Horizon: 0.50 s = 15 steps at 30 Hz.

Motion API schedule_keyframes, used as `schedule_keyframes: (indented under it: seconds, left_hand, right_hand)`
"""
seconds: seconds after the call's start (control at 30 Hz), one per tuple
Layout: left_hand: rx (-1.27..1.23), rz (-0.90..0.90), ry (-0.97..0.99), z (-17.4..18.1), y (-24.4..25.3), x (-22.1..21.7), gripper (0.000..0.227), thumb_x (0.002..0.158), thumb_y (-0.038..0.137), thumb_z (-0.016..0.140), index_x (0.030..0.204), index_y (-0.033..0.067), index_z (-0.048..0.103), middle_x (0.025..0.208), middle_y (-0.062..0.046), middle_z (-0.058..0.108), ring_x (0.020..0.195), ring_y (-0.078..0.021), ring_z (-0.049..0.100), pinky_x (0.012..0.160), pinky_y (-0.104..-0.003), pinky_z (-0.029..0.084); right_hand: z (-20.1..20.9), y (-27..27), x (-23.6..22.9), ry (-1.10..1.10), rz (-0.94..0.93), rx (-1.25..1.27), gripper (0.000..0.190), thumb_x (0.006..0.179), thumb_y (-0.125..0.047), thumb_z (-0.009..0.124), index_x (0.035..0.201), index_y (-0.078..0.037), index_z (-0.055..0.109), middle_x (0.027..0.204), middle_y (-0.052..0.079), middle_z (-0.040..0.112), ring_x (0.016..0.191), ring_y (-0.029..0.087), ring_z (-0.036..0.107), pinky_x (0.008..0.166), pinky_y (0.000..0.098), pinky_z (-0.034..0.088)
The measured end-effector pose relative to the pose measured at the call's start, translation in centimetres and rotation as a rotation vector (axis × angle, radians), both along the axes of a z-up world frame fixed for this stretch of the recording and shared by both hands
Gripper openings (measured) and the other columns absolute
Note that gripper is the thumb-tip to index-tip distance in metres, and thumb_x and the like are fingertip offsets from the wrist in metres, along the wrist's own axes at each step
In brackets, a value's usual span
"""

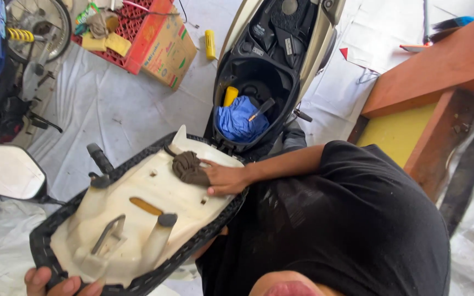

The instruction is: The person holds a white motorcycle part with a black checkered border and wipes its surface with a brown cloth. They rotate the part to clean different areas, including the edges and the interior, while standing in a workshop environment.

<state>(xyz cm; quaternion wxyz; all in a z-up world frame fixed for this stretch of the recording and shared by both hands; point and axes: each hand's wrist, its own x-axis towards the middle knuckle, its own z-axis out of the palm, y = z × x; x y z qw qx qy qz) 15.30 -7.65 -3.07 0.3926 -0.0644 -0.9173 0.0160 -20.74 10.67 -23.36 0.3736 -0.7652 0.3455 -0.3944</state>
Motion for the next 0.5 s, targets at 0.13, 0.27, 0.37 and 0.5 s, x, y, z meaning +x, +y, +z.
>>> schedule_keyframes:
  seconds: [0.13,0.27,0.37,0.5]
  left_hand:
    - [-0.143,-0.062,0.182,-1.7,-2.3,-0.1,0.019,0.109,0.040,0.054,0.120,0.0269,0.062,0.130,-0.003,0.056,0.133,-0.0403,0.046,0.116,-0.058,0.034]
    - [-0.220,-0.068,0.346,-0.6,-0.3,-1.5,0.023,0.100,0.040,0.055,0.105,0.0181,0.061,0.114,0.000,0.060,0.125,-0.0361,0.051,0.111,-0.060,0.038]
    - [0.080,0.068,0.497,1.8,4.3,-6.7,0.046,0.108,0.054,0.030,0.094,0.0208,0.059,0.106,0.000,0.058,0.124,-0.0333,0.052,0.113,-0.052,0.037]
    - [0.119,0.087,0.765,2.9,6.6,-11.3,0.037,0.103,0.043,0.029,0.085,0.0226,0.054,0.101,0.002,0.056,0.115,-0.0297,0.059,0.107,-0.049,0.043]
  right_hand:
    - [1.4,-1.5,0.1,0.125,-0.005,-0.153,0.077,0.108,-0.053,0.029,0.160,0.003,0.023,0.165,0.026,0.028,0.159,0.042,0.019,0.123,0.0688,-0.008]
    - [4.4,-2.4,-1.2,0.833,0.237,-0.130,0.053,0.113,-0.059,0.028,0.111,-0.012,0.052,0.142,0.012,0.048,0.165,0.037,0.016,0.127,0.0708,-0.009]
    - [1.2,-1.1,-2.1,0.242,0.109,-0.265,0.083,0.106,-0.058,0.032,0.156,0.008,0.030,0.163,0.031,0.031,0.160,0.042,0.020,0.126,0.0704,-0.008]
    - [4.7,-1.0,-2.3,-0.012,0.277,-0.172,0.089,0.107,-0.062,0.030,0.157,0.012,0.031,0.164,0.034,0.029,0.157,0.044,0.019,0.126,0.0666,-0.004]
